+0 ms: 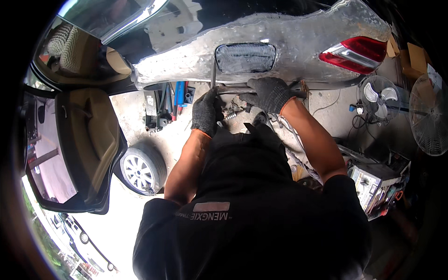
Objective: The person hammers the metal panel around a fuel tank opening, uses an angle grinder to smooth the surface, and uses a pry bar with a hammer to shape the opening's edge.
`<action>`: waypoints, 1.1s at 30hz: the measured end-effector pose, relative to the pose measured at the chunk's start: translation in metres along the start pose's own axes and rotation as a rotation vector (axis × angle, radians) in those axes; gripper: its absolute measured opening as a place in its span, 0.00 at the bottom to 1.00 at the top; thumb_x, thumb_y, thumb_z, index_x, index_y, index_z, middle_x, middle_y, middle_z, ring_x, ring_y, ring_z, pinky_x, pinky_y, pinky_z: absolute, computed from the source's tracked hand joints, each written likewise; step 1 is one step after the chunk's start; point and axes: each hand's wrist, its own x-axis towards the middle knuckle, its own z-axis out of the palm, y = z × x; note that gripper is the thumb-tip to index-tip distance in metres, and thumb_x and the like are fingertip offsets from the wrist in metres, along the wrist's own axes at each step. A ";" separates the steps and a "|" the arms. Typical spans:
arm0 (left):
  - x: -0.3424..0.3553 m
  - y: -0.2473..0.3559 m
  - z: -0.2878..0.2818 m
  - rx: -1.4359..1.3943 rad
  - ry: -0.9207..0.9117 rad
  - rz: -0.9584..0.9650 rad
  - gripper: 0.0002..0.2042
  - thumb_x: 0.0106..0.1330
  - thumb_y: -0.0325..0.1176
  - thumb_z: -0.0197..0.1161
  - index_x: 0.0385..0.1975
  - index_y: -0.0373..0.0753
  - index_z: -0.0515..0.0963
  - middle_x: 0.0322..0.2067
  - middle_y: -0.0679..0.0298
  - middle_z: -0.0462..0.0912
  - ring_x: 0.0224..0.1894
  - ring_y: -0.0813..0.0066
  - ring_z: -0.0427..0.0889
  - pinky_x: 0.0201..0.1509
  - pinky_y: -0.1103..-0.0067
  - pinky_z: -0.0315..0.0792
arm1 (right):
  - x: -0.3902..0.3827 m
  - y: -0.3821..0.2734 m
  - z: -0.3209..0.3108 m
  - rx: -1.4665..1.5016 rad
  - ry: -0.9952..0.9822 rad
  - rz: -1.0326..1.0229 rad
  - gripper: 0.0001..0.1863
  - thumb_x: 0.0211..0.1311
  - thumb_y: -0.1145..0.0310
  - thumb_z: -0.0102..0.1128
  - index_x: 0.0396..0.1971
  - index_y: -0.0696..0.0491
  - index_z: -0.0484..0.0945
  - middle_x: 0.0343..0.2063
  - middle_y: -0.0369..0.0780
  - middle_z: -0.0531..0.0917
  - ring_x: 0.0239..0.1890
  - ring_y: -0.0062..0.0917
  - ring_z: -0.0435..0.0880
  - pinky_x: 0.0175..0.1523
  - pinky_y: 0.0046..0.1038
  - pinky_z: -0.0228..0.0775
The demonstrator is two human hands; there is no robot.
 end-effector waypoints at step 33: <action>0.031 0.037 0.006 1.092 -0.258 0.773 0.09 0.59 0.25 0.59 0.39 0.36 0.80 0.32 0.47 0.83 0.38 0.45 0.82 0.43 0.59 0.76 | 0.013 0.020 0.039 0.280 0.195 0.035 0.19 0.55 0.49 0.70 0.36 0.48 0.83 0.27 0.40 0.84 0.30 0.38 0.85 0.36 0.37 0.74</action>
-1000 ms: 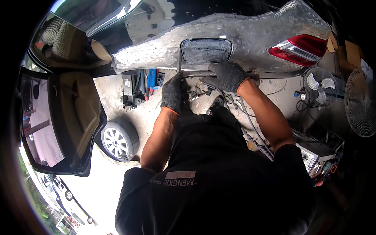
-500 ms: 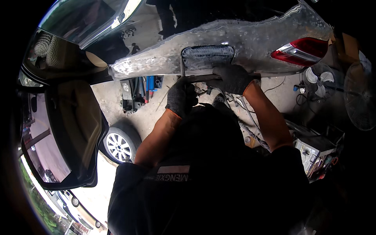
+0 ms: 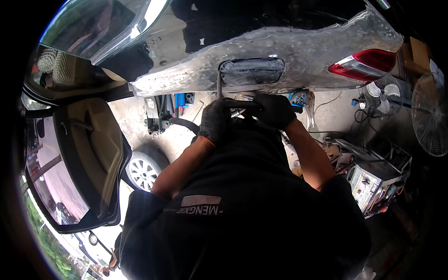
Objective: The person hammers the metal panel around a fuel tank opening, uses an angle grinder to smooth the surface, and uses a pry bar with a hammer to shape the opening's edge.
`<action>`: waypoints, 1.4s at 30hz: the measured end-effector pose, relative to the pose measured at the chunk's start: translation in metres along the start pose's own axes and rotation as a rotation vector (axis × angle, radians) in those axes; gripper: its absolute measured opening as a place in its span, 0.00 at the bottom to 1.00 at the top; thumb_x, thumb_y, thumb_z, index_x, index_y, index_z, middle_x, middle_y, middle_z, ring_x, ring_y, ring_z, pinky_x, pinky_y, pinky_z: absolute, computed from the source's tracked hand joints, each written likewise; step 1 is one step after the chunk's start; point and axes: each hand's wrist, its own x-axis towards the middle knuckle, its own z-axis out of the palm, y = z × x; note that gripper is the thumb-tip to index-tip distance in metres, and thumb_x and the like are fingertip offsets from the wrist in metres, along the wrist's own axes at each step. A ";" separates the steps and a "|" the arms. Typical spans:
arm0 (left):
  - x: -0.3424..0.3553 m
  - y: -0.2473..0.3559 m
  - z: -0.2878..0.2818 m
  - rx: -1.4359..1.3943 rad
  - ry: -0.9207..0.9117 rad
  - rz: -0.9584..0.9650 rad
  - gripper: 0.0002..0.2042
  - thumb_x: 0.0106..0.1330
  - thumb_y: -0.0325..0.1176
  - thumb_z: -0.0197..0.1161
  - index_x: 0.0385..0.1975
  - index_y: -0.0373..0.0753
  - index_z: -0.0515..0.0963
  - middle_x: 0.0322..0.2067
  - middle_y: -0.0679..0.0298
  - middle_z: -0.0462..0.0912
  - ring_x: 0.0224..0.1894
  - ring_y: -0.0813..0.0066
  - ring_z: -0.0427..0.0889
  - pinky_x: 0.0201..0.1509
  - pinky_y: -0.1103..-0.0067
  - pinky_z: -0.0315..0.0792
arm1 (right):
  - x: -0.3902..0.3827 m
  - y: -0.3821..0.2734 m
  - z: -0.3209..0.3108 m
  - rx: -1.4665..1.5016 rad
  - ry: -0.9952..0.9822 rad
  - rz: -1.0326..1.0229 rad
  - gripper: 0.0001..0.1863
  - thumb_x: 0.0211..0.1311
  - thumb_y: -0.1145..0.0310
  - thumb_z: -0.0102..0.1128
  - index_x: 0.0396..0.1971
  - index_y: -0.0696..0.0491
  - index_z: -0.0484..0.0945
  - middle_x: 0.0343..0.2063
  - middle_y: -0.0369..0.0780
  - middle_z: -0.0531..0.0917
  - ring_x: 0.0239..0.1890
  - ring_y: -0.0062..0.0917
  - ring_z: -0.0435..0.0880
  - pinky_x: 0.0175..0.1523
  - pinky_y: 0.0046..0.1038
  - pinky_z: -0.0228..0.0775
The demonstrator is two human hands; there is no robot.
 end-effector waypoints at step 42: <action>-0.008 -0.029 0.054 -0.088 0.060 -0.230 0.23 0.50 0.41 0.77 0.37 0.32 0.74 0.30 0.51 0.83 0.36 0.50 0.83 0.42 0.63 0.77 | 0.024 0.000 -0.034 -0.293 -0.185 -0.118 0.22 0.58 0.46 0.65 0.31 0.52 0.81 0.25 0.44 0.84 0.29 0.41 0.85 0.36 0.41 0.75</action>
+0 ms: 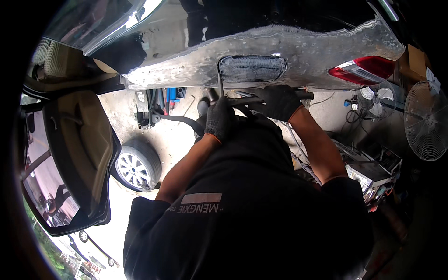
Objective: The person hammers the metal panel around a fuel tank opening, uses an angle grinder to smooth the surface, and uses a pry bar with a hammer to shape the opening's edge.
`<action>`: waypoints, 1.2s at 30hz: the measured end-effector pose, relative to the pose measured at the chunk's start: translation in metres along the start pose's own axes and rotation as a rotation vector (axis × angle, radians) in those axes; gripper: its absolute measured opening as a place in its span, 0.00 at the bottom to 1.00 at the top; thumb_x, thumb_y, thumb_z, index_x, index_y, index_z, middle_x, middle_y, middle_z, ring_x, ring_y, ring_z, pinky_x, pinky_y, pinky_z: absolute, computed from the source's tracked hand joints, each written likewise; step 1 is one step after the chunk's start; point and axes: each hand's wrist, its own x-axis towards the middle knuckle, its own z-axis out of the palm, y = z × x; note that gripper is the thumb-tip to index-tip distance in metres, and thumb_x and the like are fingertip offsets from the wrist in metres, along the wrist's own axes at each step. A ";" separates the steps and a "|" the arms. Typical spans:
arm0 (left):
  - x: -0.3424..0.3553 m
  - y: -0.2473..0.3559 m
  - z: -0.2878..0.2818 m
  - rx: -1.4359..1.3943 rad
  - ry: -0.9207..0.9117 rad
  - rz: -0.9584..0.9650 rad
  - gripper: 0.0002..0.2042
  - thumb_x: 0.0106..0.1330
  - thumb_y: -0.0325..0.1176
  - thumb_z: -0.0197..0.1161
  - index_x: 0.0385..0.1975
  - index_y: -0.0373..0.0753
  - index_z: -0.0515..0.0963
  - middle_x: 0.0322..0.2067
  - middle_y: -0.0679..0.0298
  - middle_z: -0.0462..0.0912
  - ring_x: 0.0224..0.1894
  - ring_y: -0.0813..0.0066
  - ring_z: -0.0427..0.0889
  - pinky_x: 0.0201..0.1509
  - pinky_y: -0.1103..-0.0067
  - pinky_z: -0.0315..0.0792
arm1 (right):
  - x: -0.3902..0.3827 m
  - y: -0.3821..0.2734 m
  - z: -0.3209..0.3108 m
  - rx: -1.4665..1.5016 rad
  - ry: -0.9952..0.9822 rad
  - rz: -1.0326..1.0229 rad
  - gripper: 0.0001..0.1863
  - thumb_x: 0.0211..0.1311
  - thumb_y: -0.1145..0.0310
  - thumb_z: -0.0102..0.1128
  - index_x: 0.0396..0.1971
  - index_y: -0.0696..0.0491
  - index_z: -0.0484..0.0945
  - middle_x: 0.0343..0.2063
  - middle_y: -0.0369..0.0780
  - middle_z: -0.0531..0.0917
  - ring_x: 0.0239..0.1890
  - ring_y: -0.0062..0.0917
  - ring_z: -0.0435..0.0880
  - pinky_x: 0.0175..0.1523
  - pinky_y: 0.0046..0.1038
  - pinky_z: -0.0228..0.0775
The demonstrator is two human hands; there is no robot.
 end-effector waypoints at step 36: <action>0.026 -0.048 -0.045 0.254 0.669 -0.244 0.40 0.56 0.42 0.73 0.63 0.28 0.59 0.62 0.36 0.61 0.64 0.39 0.65 0.67 0.58 0.65 | -0.140 -0.004 0.119 0.205 0.424 0.174 0.12 0.61 0.58 0.65 0.29 0.52 0.82 0.21 0.47 0.79 0.25 0.42 0.82 0.27 0.39 0.68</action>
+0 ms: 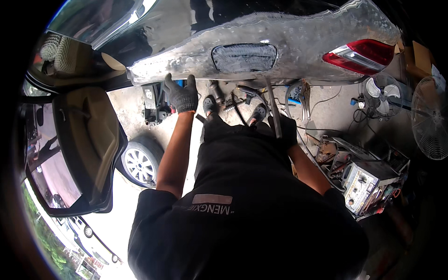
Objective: The person hammers the metal panel around a fuel tank opening, uses an angle grinder to smooth the surface, and uses a pry bar with a hammer to shape the opening's edge.
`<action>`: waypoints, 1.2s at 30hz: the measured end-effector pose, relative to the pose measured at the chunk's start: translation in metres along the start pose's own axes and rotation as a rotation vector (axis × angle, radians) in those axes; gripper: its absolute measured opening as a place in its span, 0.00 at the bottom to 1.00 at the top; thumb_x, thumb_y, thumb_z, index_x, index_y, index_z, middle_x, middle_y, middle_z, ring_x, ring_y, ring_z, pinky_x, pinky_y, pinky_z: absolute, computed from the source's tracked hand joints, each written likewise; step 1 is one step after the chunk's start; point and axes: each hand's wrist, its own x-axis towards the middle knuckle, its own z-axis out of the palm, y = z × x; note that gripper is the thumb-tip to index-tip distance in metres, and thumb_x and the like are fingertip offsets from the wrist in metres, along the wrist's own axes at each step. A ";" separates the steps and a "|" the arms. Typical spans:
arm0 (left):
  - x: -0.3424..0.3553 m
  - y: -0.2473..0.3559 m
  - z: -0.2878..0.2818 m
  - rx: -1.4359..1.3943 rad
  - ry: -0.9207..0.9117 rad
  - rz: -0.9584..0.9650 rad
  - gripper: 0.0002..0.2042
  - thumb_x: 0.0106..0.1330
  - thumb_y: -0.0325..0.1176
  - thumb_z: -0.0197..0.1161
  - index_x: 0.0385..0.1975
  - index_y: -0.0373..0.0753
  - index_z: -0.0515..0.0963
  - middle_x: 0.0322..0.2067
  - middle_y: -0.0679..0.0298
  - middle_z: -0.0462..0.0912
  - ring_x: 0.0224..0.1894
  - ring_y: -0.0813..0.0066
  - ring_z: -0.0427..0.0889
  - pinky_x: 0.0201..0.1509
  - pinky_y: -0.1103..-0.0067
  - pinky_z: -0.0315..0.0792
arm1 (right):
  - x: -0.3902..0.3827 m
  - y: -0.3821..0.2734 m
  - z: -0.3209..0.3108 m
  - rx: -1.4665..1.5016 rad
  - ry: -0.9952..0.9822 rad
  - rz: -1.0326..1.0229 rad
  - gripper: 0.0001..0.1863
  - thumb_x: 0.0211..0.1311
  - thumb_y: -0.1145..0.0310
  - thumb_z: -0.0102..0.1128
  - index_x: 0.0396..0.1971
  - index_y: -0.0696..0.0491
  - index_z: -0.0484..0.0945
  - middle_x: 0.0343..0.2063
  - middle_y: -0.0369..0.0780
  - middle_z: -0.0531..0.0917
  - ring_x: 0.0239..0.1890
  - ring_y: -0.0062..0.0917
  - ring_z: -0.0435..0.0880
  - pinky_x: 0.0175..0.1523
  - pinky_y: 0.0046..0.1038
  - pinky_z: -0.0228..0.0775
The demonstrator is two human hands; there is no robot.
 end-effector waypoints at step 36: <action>0.052 0.033 0.025 0.078 0.125 0.604 0.66 0.35 0.61 0.81 0.72 0.34 0.49 0.70 0.32 0.48 0.72 0.29 0.45 0.71 0.43 0.45 | 0.073 0.005 0.094 0.529 0.989 0.629 0.19 0.63 0.60 0.64 0.16 0.54 0.72 0.11 0.32 0.72 0.12 0.17 0.71 0.19 0.27 0.61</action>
